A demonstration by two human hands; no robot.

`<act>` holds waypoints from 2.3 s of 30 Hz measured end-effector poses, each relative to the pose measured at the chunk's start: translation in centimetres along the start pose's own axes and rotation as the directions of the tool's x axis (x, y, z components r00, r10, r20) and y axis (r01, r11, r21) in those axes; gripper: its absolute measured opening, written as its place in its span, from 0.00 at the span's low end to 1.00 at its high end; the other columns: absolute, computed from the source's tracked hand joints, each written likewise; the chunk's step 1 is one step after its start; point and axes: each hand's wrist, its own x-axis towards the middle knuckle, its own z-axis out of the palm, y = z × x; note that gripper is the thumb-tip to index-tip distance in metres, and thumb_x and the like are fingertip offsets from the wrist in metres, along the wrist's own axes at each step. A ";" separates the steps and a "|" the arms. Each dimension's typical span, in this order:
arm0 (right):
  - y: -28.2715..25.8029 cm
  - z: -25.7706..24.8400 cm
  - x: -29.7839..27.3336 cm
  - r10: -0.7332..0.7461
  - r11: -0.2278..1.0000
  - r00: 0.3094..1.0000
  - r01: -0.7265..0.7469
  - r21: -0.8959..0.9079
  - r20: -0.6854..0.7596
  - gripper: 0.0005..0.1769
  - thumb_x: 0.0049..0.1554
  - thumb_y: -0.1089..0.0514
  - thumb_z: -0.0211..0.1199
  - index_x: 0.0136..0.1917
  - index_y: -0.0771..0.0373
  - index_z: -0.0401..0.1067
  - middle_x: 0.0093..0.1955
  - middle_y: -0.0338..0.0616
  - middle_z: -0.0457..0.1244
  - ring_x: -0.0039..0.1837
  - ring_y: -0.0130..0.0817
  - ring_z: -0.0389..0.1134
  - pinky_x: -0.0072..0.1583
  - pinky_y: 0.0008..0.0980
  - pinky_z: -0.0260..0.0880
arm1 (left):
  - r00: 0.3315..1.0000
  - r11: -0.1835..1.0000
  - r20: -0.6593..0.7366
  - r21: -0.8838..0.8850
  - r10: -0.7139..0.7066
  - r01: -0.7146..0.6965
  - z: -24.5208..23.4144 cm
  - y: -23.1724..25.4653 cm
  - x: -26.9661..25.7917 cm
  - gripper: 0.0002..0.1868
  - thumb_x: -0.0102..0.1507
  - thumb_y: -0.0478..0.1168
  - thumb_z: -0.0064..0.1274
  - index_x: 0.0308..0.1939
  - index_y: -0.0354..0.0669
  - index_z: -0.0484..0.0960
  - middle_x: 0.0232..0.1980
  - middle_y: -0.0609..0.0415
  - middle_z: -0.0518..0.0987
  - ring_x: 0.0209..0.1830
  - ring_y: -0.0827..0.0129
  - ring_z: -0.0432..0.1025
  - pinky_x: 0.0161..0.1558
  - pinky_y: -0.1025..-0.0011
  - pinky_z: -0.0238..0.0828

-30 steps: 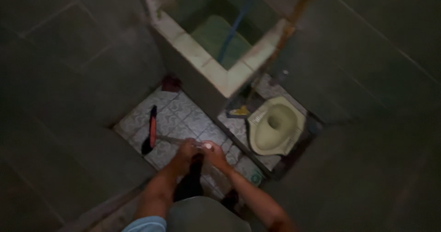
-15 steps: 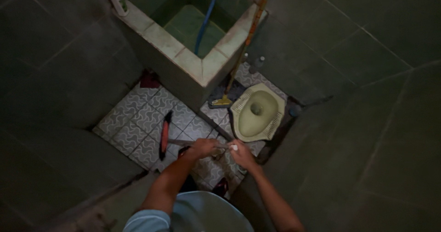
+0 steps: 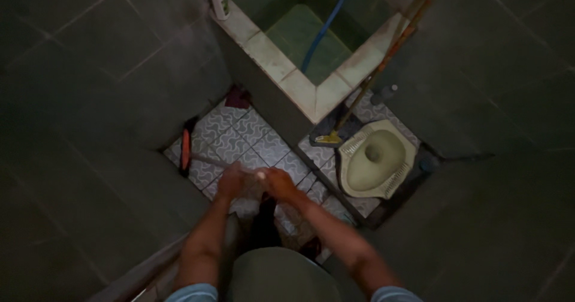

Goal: The person cleans the bathroom floor by applying a cleaning liquid from a small bottle and using a squeegee to move the liquid across the tiled surface.

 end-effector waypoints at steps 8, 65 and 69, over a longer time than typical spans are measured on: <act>-0.1 -6.6 -6.5 0.098 0.994 0.992 -0.102 -0.048 -0.082 0.14 0.61 0.49 0.61 0.52 0.59 0.78 0.41 0.56 0.70 0.44 0.57 0.72 0.47 0.50 0.70 | 0.992 0.967 -0.125 -0.250 0.020 -0.051 6.9 5.1 -4.2 0.21 0.63 0.40 0.50 0.59 0.36 0.74 0.55 0.35 0.77 0.55 0.39 0.72 0.55 0.51 0.70; 0.7 -4.0 -14.5 -0.062 0.996 0.952 0.042 -0.072 -0.299 0.12 0.59 0.54 0.62 0.54 0.61 0.76 0.39 0.55 0.69 0.40 0.53 0.71 0.42 0.47 0.70 | 0.889 0.961 0.433 0.150 0.149 -0.234 1.8 4.2 -4.1 0.10 0.64 0.45 0.49 0.46 0.51 0.81 0.45 0.43 0.83 0.50 0.46 0.76 0.52 0.50 0.72; -3.2 -1.3 -7.6 0.101 0.995 0.995 -0.101 0.025 0.010 0.15 0.57 0.51 0.66 0.57 0.56 0.76 0.39 0.54 0.70 0.41 0.52 0.72 0.42 0.47 0.71 | 0.959 0.988 0.238 0.073 -0.152 0.138 -0.5 -1.9 -3.7 0.15 0.62 0.44 0.51 0.52 0.47 0.80 0.49 0.40 0.81 0.52 0.43 0.75 0.54 0.50 0.72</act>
